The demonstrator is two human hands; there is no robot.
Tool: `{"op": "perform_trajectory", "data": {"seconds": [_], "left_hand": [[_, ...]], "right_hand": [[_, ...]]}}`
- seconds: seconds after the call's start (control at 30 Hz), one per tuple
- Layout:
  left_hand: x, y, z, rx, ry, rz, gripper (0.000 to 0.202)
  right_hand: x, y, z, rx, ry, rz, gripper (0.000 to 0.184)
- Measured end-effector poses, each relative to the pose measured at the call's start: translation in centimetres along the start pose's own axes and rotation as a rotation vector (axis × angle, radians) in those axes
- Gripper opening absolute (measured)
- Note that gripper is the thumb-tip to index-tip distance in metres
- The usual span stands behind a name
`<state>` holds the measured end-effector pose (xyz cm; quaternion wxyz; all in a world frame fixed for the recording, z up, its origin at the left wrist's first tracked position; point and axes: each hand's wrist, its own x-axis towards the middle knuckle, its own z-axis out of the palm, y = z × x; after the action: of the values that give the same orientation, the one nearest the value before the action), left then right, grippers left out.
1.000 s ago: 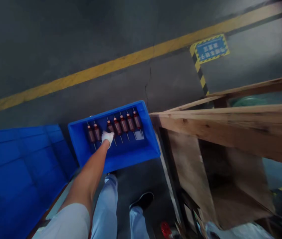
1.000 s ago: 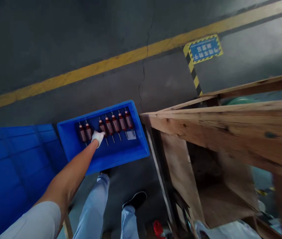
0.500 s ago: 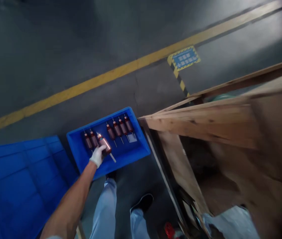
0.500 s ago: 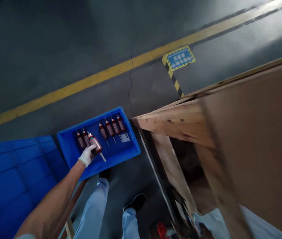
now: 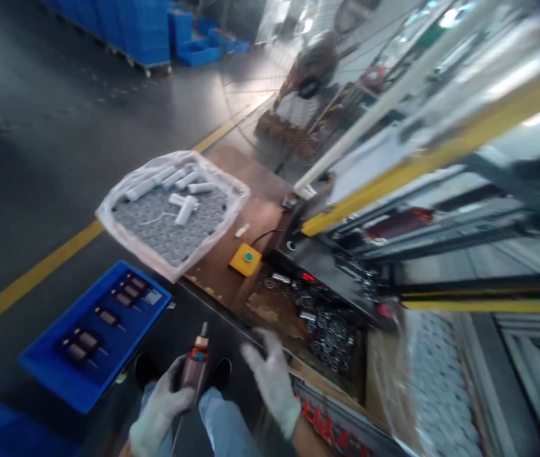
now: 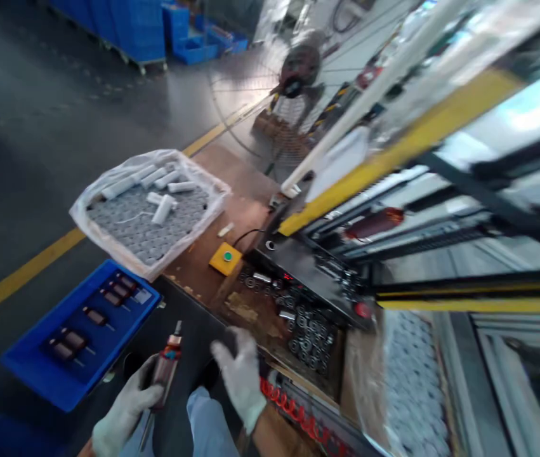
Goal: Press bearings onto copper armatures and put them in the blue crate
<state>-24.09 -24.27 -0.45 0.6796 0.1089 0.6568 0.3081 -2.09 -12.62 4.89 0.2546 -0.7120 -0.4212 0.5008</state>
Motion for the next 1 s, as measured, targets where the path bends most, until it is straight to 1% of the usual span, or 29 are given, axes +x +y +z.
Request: {"op": "perform_trajectory", "data": {"seconds": [0.07,0.1,0.13,0.17,0.2,0.23,0.27,0.33,0.4,0.43,0.5,0.57,0.6,0.63,0.7,0.77,0.8,0.87,0.9,0.93,1.0], "left_hand": [[-0.9,3.2,6.3,0.242,-0.102,0.191,0.067],[-1.2,4.6,9.3,0.356,-0.162,0.297,0.065],[-1.2,5.8,11.9,0.461,-0.227,0.387,0.064],[-0.9,6.9,14.3,0.554,-0.293,0.460,0.066],[-0.3,7.9,16.4,0.639,-0.347,0.509,0.069],[0.6,8.8,18.2,0.724,-0.360,0.535,0.071],[1.7,9.6,19.8,0.823,-0.321,0.542,0.073],[4.4,11.1,22.5,1.066,-0.142,0.529,0.071],[6.8,12.1,24.5,1.308,0.028,0.517,0.064],[7.7,12.3,25.1,1.401,0.075,0.522,0.059],[8.8,12.1,25.6,1.516,0.094,0.555,0.045],[9.3,11.4,25.2,1.560,0.069,0.610,0.032],[9.4,11.1,24.7,1.565,0.042,0.635,0.028],[9.5,10.8,24.2,1.562,0.013,0.652,0.028],[9.9,10.5,23.4,1.546,-0.037,0.655,0.037],[10.4,10.5,22.8,1.534,-0.084,0.641,0.044],[10.6,10.6,22.7,1.528,-0.105,0.638,0.045],[11.1,10.7,22.6,1.510,-0.139,0.642,0.042],[11.2,10.8,22.6,1.498,-0.151,0.640,0.041],[11.3,10.9,22.6,1.485,-0.158,0.634,0.040],[11.3,11.1,22.7,1.467,-0.165,0.609,0.040]], "right_hand": [[-2.5,-0.5,-1.6,0.275,-0.186,0.112,0.047],[-3.3,-0.8,-2.4,0.411,-0.226,0.157,0.047],[-3.8,-1.1,-3.5,0.525,-0.211,0.182,0.045],[-4.1,-1.2,-5.0,0.611,-0.156,0.183,0.044],[-4.1,-1.1,-6.7,0.673,-0.089,0.169,0.042],[-3.9,-0.9,-8.6,0.720,-0.029,0.147,0.041],[-3.6,-0.6,-10.5,0.761,0.024,0.127,0.041],[-2.9,0.1,-14.0,0.830,0.130,0.128,0.042],[-2.2,0.6,-16.4,0.904,0.216,0.165,0.044],[-1.9,0.8,-17.2,0.944,0.255,0.179,0.045],[-1.3,0.7,-17.8,1.007,0.333,0.190,0.045],[-0.5,0.4,-17.6,1.040,0.407,0.170,0.044],[0.0,0.3,-17.2,1.048,0.430,0.158,0.042],[0.6,0.2,-16.7,1.055,0.440,0.151,0.041],[1.8,0.0,-15.4,1.075,0.442,0.161,0.040],[3.0,-0.1,-14.0,1.087,0.446,0.190,0.041],[3.7,-0.1,-13.4,1.082,0.447,0.199,0.041],[4.9,-0.4,-12.4,1.022,0.458,0.193,0.039],[5.4,-0.6,-12.1,0.956,0.466,0.177,0.038],[5.8,-1.0,-11.9,0.866,0.466,0.154,0.037],[6.5,-2.1,-11.7,0.638,0.417,0.095,0.036]]}}
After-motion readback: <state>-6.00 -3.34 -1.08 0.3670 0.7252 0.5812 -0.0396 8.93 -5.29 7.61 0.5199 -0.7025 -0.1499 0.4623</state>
